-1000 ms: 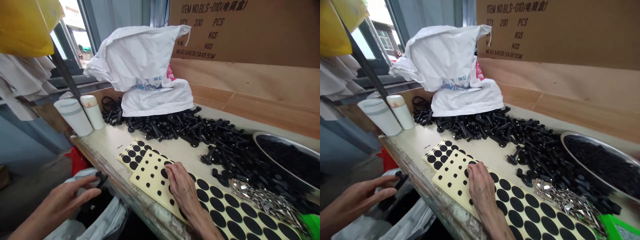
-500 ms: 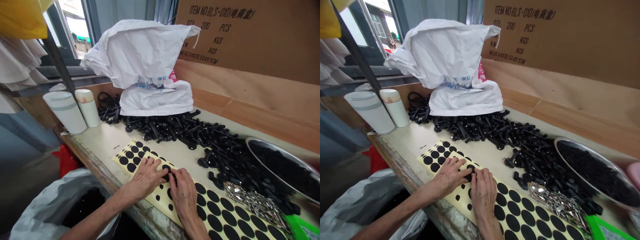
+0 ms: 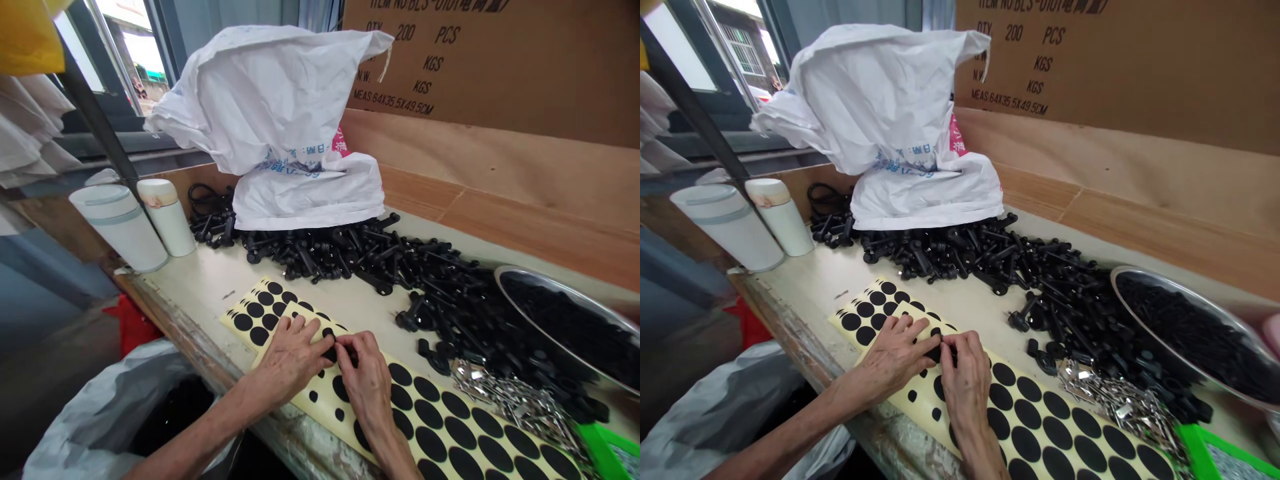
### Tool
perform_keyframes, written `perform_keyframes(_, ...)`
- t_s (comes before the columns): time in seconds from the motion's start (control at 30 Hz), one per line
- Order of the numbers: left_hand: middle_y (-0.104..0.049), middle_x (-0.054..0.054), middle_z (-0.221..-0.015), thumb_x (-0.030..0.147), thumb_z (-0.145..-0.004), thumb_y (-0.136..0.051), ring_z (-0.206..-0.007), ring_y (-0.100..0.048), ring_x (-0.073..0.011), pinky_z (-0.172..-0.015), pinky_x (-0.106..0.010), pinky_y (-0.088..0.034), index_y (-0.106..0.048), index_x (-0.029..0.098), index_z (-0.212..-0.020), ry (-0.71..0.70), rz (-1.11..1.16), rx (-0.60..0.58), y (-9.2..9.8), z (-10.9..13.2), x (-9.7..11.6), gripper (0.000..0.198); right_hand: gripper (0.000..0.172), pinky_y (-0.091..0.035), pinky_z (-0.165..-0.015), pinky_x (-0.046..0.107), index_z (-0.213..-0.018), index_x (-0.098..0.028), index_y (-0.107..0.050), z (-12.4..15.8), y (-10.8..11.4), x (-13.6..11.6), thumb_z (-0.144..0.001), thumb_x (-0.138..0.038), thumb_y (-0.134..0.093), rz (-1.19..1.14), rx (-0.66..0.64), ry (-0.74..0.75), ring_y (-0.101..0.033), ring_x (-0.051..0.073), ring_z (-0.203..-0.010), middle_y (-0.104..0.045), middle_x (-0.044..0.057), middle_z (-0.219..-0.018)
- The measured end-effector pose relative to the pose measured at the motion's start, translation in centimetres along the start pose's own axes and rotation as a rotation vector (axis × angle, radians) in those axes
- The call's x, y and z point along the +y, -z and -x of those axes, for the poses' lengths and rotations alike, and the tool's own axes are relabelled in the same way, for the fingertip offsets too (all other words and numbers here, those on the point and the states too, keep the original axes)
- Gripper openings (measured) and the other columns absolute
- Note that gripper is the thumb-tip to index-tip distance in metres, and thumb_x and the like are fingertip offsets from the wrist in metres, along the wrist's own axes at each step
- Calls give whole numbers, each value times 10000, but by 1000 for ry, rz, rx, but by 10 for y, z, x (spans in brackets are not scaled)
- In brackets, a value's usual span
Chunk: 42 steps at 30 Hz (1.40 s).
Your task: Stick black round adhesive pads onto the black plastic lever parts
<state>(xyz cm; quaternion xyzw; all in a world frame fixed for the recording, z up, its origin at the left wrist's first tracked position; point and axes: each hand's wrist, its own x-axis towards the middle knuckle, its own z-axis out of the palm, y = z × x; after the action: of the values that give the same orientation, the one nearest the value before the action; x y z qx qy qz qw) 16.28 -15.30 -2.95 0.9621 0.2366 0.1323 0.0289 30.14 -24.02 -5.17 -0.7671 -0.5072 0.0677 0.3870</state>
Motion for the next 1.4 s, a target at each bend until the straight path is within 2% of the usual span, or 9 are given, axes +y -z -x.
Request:
perform_keyframes(0.17,-598,-54,-1081,337,-862,-605,-949,-478,-244,-834,-403,-350,-584,245,-1044,24,114,-14,8,1,-1,205,110,-432,-656,291,-742,-228,-592,-4,7,-4,-825,-265,-530,-97,-33,-23,-576,164,-694,-590,1,-800)
perform_keyframes(0.33,-626,-54,-1063,312,-842,-614,-985,-514,-234,-862,-390,-398,-524,226,-1126,229,469,17,16,4,-9,310,144,-457,-632,282,-713,-217,-573,-8,18,-6,-820,-295,-515,-273,-77,-24,-568,168,-678,-584,7,-758)
perform_keyframes(0.43,-641,-42,-1111,268,-869,-556,-1047,-531,-222,-914,-387,-396,-615,239,-958,308,668,60,20,-1,-10,111,177,-463,-593,271,-731,-207,-574,-9,25,-8,-845,-327,-510,-358,-91,-48,-567,170,-666,-581,14,-742)
perform_keyframes(0.53,-652,-32,-1126,242,-847,-570,-1126,-511,-231,-986,-413,-357,-643,227,-765,375,794,111,24,-11,-4,111,212,-482,-630,279,-830,-192,-608,-7,29,-9,-880,-360,-487,-407,-62,-83,-589,179,-716,-609,37,-809)
perform_keyframes(0.67,-643,-36,-1106,235,-830,-571,-1109,-515,-233,-1014,-447,-327,-629,217,-736,417,828,162,30,-21,9,112,251,-487,-705,297,-984,-188,-619,-3,31,-4,-902,-371,-468,-429,-5,-88,-591,181,-769,-618,55,-918)
perform_keyframes(0.93,-628,-39,-1101,197,-748,-648,-1076,-509,-248,-975,-453,-338,-596,214,-710,347,801,152,33,-28,38,67,189,-474,-667,275,-865,-211,-586,4,61,5,-902,-372,-492,-427,-34,-54,-570,168,-716,-600,19,-804)
perform_keyframes(1.17,-640,-47,-1035,216,-717,-657,-1055,-531,-249,-960,-431,-362,-587,197,-608,456,1072,109,40,-33,47,131,483,-505,-611,314,-1192,-171,-572,0,71,30,-823,-481,-553,-467,143,-211,-572,168,-651,-570,61,-925)
perform_keyframes(1.3,-625,-55,-1049,297,-726,-663,-862,-584,-192,-776,-324,-450,-585,172,-637,625,1378,23,42,-34,51,173,346,-455,-569,268,-887,-185,-678,0,80,23,-813,-510,-588,-676,-66,-334,-535,159,-608,-555,2,-674)
perform_keyframes(1.4,-627,-28,-955,316,-698,-698,-766,-556,-148,-738,-279,-428,-572,165,-644,681,1512,0,39,-36,55,203,326,-387,-521,238,-718,-188,-632,1,82,12,-791,-505,-618,-757,-93,-353,-467,135,-571,-501,-25,-606)
